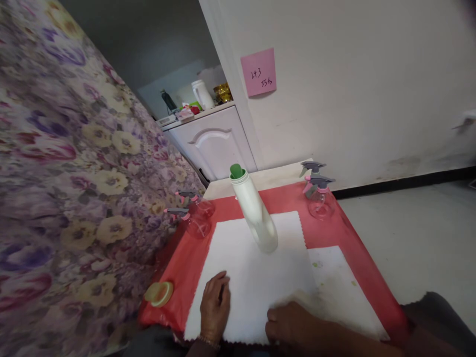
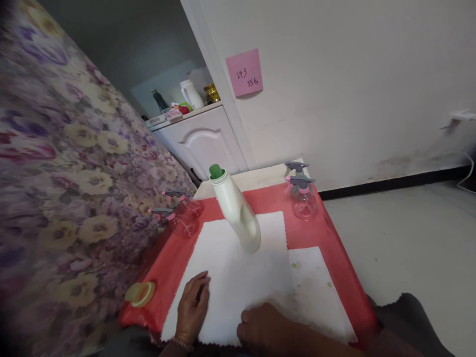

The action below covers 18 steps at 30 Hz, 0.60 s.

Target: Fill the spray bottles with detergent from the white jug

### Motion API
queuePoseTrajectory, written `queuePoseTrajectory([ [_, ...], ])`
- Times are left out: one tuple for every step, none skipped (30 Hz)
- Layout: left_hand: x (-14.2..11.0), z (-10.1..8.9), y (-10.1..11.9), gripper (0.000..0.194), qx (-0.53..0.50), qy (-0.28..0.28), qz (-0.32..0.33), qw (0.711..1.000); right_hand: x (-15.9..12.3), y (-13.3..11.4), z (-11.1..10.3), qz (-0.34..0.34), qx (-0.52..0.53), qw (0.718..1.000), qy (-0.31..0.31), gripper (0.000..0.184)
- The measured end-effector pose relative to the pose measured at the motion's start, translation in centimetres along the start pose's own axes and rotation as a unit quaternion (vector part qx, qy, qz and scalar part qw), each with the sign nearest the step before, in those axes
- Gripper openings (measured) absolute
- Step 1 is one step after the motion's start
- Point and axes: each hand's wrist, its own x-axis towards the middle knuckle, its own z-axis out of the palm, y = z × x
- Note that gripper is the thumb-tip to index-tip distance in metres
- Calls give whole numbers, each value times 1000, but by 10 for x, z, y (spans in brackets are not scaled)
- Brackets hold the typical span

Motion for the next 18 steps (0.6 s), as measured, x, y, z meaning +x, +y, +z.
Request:
queuePoseTrajectory([
  [0,0,0,16,-1,-2,-1,1000,0,0,0,-1,1,1000,-2,18],
  [0,0,-1,16,-2,-3,-2,1000,0,1,1,-4,2,1000,-2,18],
  [-1,1,-1,16,-3,-3,-3,1000,0,1,2,-6,3,1000,-1,18],
  [-1,1,-1,16,-4,-3,-4,1000,0,2,3,-6,3,1000,2,18],
  [-1,1,-1,15,-4,-2,-4,1000,1,3,5,-6,3,1000,2,17],
  [-1,1,-1,15,-3,0,-4,1000,1,3,6,-8,4,1000,3,17],
  [-1,1,-1,15,-2,2,-2,1000,1,3,7,-9,4,1000,4,17],
  [-1,1,0,15,-2,3,-1,1000,1,3,7,-8,2,1000,4,17],
  [0,0,0,15,-2,4,1,1000,1,3,7,-7,-1,1000,3,17],
  [0,0,1,15,-2,5,4,1000,1,3,6,-8,-4,1000,3,17],
  [1,0,2,15,-2,7,6,1000,0,3,4,-8,-8,1000,3,17],
  [1,-1,2,15,-3,8,8,1000,0,2,2,-8,-11,1000,3,18],
  [1,-1,3,15,-4,10,8,1000,0,1,1,-10,-13,1000,2,18],
  [1,-1,3,15,-4,10,7,1000,0,1,-1,-12,-14,1000,2,18],
  [2,-1,3,15,-4,10,6,1000,0,0,-2,-13,-14,1000,-1,19],
  [2,-1,4,15,-4,9,4,1000,0,0,-2,-12,-16,1000,-4,19],
  [2,-1,4,15,-4,10,2,1000,0,0,-2,-10,-18,1000,-7,20],
  [2,-2,5,15,-4,10,1,1000,0,0,-1,-7,-20,1000,-10,21],
])
